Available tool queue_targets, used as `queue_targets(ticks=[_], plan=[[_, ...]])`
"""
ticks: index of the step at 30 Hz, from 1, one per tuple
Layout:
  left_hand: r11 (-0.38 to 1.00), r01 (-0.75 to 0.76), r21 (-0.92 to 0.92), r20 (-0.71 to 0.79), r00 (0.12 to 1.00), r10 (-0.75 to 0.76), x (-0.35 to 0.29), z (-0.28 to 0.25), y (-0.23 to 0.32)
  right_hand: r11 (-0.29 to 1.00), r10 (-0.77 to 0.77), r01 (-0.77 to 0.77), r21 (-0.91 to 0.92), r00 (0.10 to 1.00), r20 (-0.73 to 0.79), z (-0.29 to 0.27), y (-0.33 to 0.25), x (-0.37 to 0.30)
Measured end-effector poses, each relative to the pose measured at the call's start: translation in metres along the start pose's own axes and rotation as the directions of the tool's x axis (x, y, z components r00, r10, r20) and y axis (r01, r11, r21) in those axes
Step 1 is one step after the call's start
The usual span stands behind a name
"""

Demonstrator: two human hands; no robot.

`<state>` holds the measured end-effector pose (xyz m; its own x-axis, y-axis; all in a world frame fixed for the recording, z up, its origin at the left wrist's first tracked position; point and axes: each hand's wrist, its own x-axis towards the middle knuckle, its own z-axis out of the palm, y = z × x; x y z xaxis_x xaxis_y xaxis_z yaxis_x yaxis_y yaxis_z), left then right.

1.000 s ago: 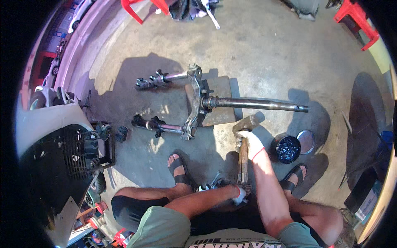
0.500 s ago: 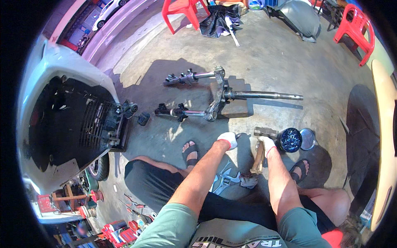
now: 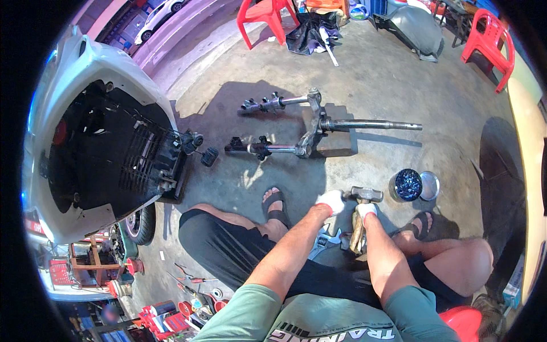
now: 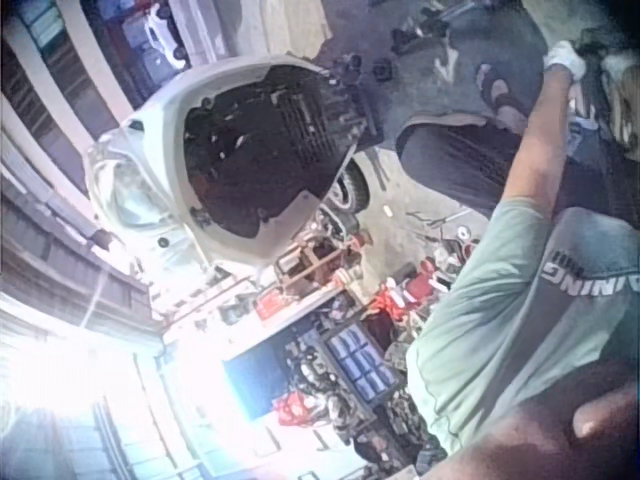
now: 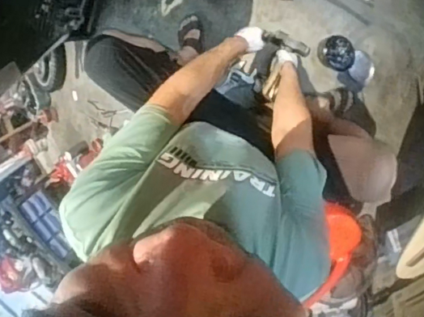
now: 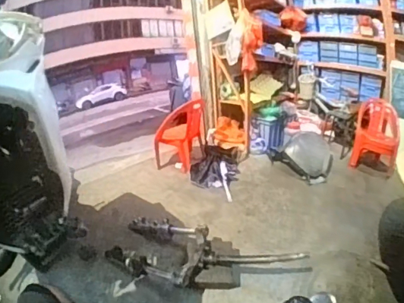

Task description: The person sits on the floor in a cluttered garage and uses a hammer to repeatedly strike a metal car part, likely a suspension component, to adjust or separate it. The person handles the part with gloved hands and uses a hammer throughout the clip.

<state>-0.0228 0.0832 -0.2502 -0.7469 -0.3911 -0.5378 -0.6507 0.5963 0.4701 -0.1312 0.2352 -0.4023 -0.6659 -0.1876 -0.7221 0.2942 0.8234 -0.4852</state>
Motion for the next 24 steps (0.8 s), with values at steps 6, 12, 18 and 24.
queue_targets(ticks=[6,12,18,24], plan=[[0.991,0.042,-0.129,-0.402,0.911,-0.091,-0.017,-0.036,-0.041,0.954,-0.010,0.010,-0.299,1.000,0.002,-0.013,-0.033,-0.049],[0.989,0.102,-0.105,-0.742,0.654,-0.146,0.005,-0.138,-0.026,0.945,-0.037,-0.014,-0.326,0.988,-0.149,-0.038,-0.053,-0.085],[0.984,0.180,-0.005,-0.481,0.862,-0.160,0.066,-0.191,-0.036,0.926,-0.089,0.029,-0.377,0.986,-0.143,-0.068,-0.047,-0.085],[0.993,0.052,-0.107,-0.131,0.989,-0.066,0.111,-0.202,-0.077,0.929,-0.222,0.083,-0.361,0.905,-0.363,-0.088,-0.044,-0.079]])
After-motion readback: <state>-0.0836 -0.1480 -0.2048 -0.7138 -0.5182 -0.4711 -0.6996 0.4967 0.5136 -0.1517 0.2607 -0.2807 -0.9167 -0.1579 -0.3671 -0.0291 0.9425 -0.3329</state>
